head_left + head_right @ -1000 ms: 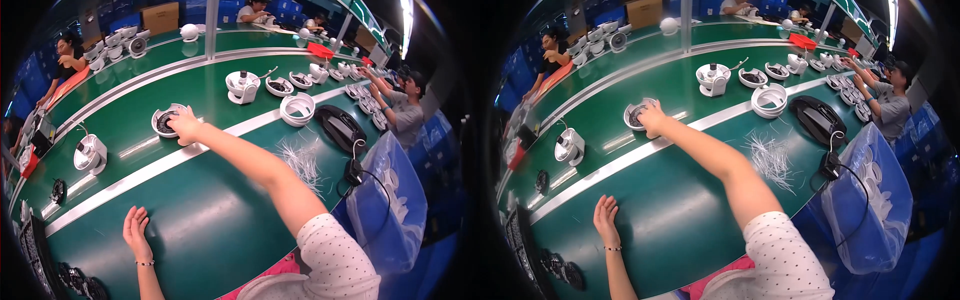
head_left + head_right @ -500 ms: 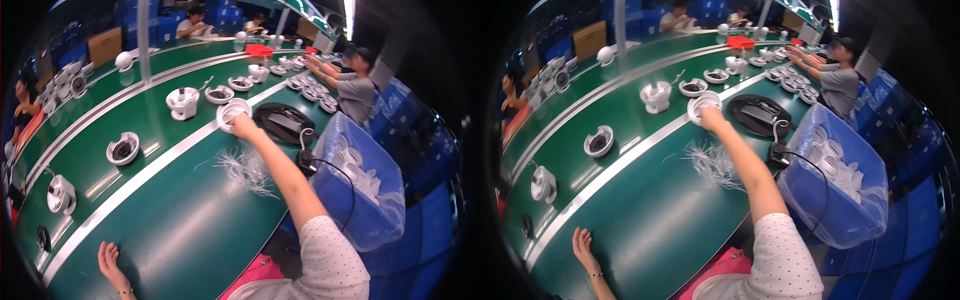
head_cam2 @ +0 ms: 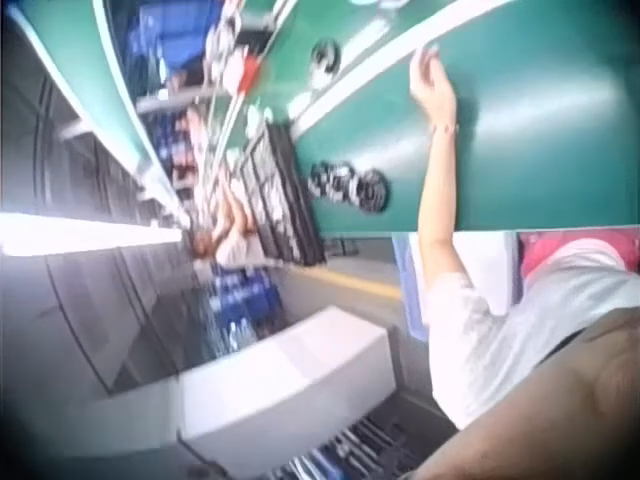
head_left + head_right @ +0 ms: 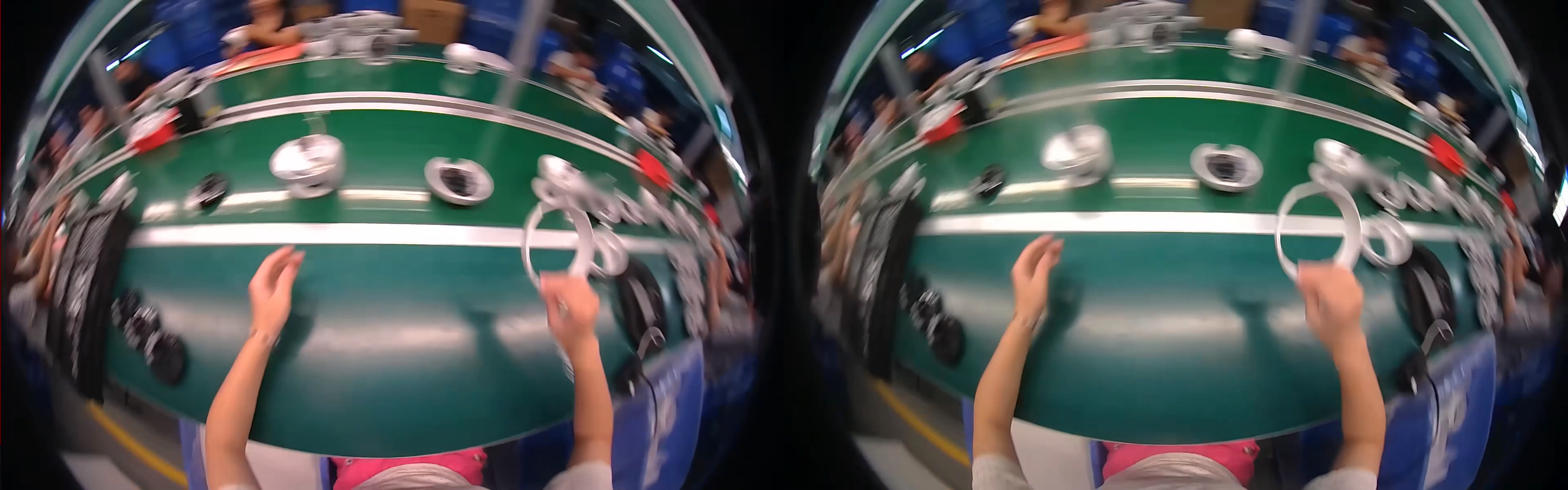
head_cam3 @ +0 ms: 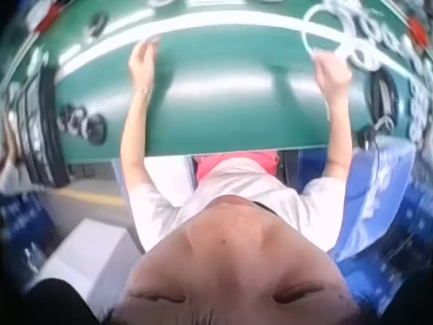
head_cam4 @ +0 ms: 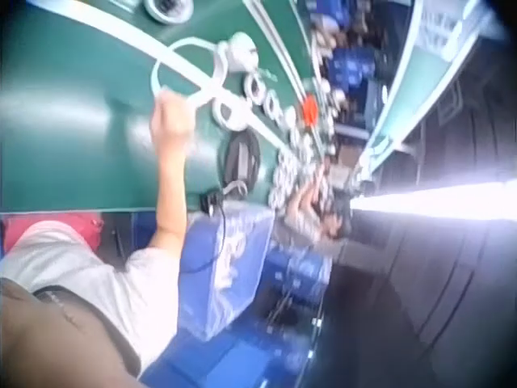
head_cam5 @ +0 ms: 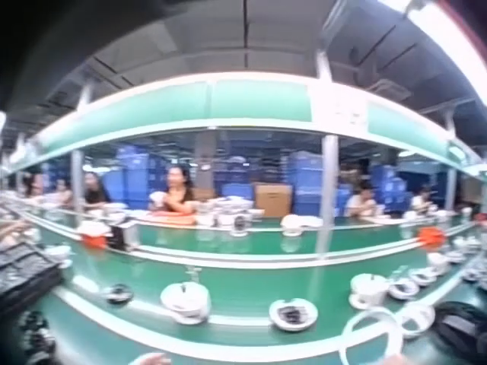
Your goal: Assembling internal electronic components into dome-shaped fixture housings on a factory production line.
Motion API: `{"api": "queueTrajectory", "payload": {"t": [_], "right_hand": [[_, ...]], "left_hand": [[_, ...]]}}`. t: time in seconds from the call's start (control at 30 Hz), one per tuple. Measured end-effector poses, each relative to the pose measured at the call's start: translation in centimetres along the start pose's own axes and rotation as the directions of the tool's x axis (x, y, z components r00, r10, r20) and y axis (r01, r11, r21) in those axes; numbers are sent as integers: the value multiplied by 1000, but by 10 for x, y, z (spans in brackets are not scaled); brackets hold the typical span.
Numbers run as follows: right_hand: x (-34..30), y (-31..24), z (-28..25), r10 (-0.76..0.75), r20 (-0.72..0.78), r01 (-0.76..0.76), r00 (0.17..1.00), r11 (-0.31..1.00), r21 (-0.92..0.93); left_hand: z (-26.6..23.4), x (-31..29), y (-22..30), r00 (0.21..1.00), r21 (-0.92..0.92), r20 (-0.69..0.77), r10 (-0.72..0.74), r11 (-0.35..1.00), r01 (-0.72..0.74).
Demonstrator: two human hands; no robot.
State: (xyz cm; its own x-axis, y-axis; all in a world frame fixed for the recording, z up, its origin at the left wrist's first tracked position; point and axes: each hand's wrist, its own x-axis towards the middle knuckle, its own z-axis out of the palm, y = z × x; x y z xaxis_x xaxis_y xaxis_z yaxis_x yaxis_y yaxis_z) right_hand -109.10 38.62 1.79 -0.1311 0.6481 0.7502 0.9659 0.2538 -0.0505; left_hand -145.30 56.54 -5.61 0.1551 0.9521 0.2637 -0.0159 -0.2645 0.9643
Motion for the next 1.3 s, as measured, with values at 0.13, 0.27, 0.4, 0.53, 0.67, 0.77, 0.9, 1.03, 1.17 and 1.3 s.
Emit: {"api": "queueTrajectory", "payload": {"t": [0.13,0.27,0.4,0.53,0.67,0.77,0.9,1.03,1.17,1.3], "right_hand": [[-36,-70,51,-211,259,139,943,952,271],[-44,-98,75,-222,281,79,934,894,442],[-43,-94,66,-248,354,45,902,868,494],[-43,-89,47,-343,623,-27,703,862,506],[3,-115,37,-131,627,-132,768,925,355],[-5,-117,55,-6,767,-252,642,943,219],[9,-128,72,17,836,-349,549,913,211],[20,-143,81,-36,837,-260,545,942,211],[18,-145,98,-5,718,-323,696,890,320],[22,-167,141,269,573,-614,774,95,784]], "left_hand": [[-82,74,-7,925,390,-301,233,915,-104],[-161,151,-30,874,823,-328,358,562,79],[-196,201,-61,837,819,-528,146,349,456],[-188,229,-88,782,781,-611,123,250,572],[-189,236,-74,818,774,-573,-49,296,560],[-206,223,-49,879,810,-443,-178,340,478],[-178,204,-31,857,519,-239,-456,686,510],[-166,155,-35,924,234,-193,-331,899,371],[-91,73,-21,950,-556,-101,-295,809,192],[-23,0,-5,953,-714,-66,-296,681,162]]}}
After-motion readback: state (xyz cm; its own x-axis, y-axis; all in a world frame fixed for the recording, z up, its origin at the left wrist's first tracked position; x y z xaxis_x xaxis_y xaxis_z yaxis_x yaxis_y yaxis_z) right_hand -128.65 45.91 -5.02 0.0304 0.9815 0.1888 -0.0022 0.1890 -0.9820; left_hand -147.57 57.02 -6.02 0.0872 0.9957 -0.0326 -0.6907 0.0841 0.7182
